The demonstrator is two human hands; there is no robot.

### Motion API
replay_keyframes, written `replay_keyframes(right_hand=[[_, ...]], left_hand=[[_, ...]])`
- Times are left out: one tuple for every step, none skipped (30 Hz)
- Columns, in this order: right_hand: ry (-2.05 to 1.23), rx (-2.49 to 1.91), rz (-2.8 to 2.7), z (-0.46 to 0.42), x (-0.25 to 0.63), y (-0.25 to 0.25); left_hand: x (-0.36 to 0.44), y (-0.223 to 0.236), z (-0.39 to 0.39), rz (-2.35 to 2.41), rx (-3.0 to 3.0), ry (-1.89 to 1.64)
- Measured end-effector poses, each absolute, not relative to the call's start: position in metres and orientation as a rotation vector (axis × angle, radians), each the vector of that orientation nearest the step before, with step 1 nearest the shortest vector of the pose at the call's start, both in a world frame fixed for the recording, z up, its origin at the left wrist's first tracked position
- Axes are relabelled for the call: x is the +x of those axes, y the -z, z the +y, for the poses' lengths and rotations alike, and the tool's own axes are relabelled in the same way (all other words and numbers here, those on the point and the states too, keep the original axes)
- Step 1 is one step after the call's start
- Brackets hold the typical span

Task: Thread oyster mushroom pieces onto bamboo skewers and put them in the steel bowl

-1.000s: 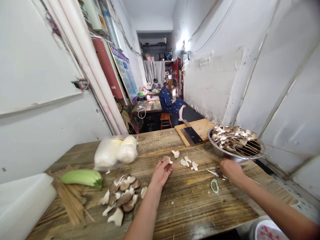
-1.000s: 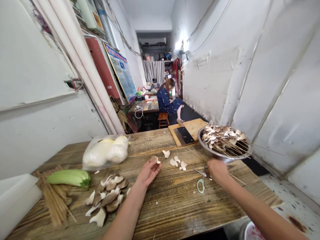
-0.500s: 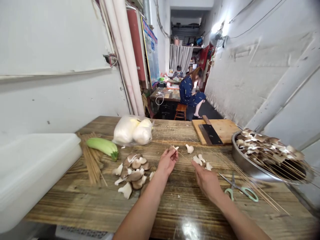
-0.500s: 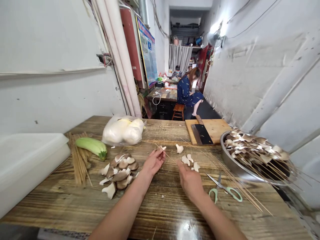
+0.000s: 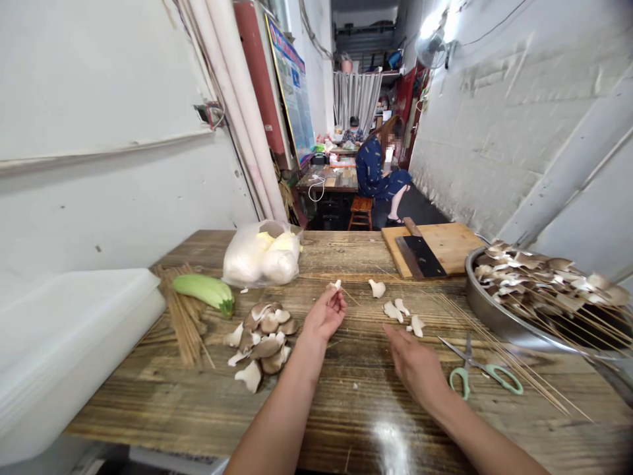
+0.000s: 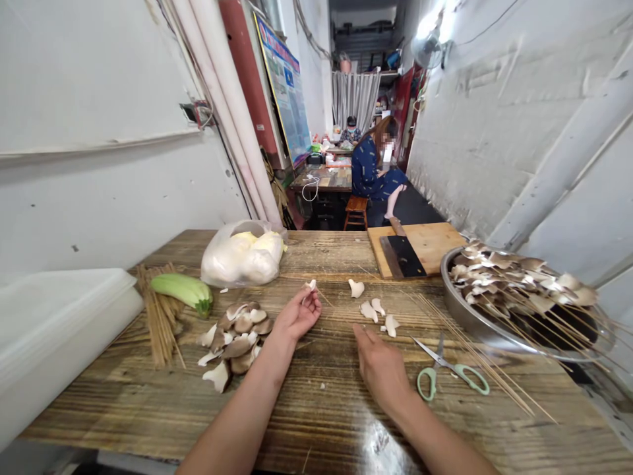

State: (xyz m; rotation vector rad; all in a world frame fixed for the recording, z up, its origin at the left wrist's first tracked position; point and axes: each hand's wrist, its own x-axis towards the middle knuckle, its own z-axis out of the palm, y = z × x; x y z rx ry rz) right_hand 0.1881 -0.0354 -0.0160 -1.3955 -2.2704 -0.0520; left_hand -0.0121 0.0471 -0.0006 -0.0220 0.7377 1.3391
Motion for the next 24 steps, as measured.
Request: replay_keyframes(right_hand=[[0.057, -1.399, -2.272, -0.035, 0.188, 0.016], [0.063, -1.401, -2.272, -0.035, 0.188, 0.016], [0.071, -1.403, -2.271, -0.035, 0.188, 0.016], [0.078, -1.402, -2.269, -0.035, 0.188, 0.016], [0.082, -1.398, -2.269, -0.035, 0.188, 0.017], [0.084, -1.393, -2.269, -0.035, 0.188, 0.018], [0.086, -1.386, -2.268, -0.035, 0.187, 0.018], [0.09, -1.379, -2.262, -0.035, 0.187, 0.018], [0.099, -1.372, -2.245, -0.035, 0.187, 0.018], [0.113, -1.355, -2.221, -0.034, 0.187, 0.016], [0.13, -1.326, -2.189, -0.034, 0.188, 0.012], [0.153, -1.285, -2.147, -0.034, 0.189, 0.008], [0.184, -1.236, -2.097, -0.034, 0.19, 0.002], [0.218, -1.183, -2.047, -0.034, 0.192, -0.005], [0.261, -1.141, -1.991, -0.035, 0.193, -0.012], [0.3, -1.11, -1.95, -0.036, 0.195, -0.018], [0.331, -1.087, -1.928, -0.037, 0.197, -0.023], [0.354, -1.083, -1.924, -0.039, 0.198, -0.027], [0.364, -1.107, -1.938, -0.04, 0.2, -0.03], [0.364, -1.158, -1.961, -0.041, 0.201, -0.03], [0.354, -1.228, -1.992, -0.041, 0.202, -0.03], [0.332, -1.303, -2.026, -0.04, 0.203, -0.028], [0.298, -1.368, -2.051, -0.039, 0.203, -0.026], [0.256, -1.407, -2.057, -0.037, 0.204, -0.023]], left_hand=[[-0.012, 0.0, 0.047, 0.731, -0.026, -1.335], [-0.012, 0.0, 0.046, 0.726, -0.028, -1.329], [-0.011, -0.001, 0.046, 0.724, -0.027, -1.321], [-0.011, -0.002, 0.045, 0.724, -0.025, -1.314], [-0.011, -0.002, 0.044, 0.723, -0.021, -1.311], [-0.011, -0.003, 0.044, 0.722, -0.018, -1.311], [-0.011, -0.003, 0.044, 0.722, -0.015, -1.312], [-0.011, -0.004, 0.044, 0.721, -0.015, -1.314], [-0.011, -0.004, 0.044, 0.721, -0.017, -1.316], [-0.012, -0.004, 0.045, 0.719, -0.02, -1.319], [-0.012, -0.003, 0.045, 0.719, -0.026, -1.322], [-0.013, -0.003, 0.045, 0.719, -0.033, -1.326], [-0.013, -0.003, 0.045, 0.721, -0.04, -1.328], [-0.013, -0.003, 0.045, 0.722, -0.041, -1.326], [-0.012, -0.002, 0.045, 0.724, -0.037, -1.319], [-0.012, -0.002, 0.045, 0.729, -0.028, -1.308], [-0.011, -0.002, 0.044, 0.736, -0.015, -1.295], [-0.01, -0.002, 0.044, 0.743, -0.002, -1.281], [-0.009, -0.002, 0.043, 0.751, 0.008, -1.268], [-0.008, -0.002, 0.043, 0.761, 0.013, -1.255], [-0.008, -0.002, 0.043, 0.771, 0.016, -1.245], [-0.007, -0.002, 0.043, 0.777, 0.019, -1.239], [-0.006, -0.001, 0.042, 0.782, 0.023, -1.235], [-0.006, -0.001, 0.042, 0.786, 0.029, -1.232]])
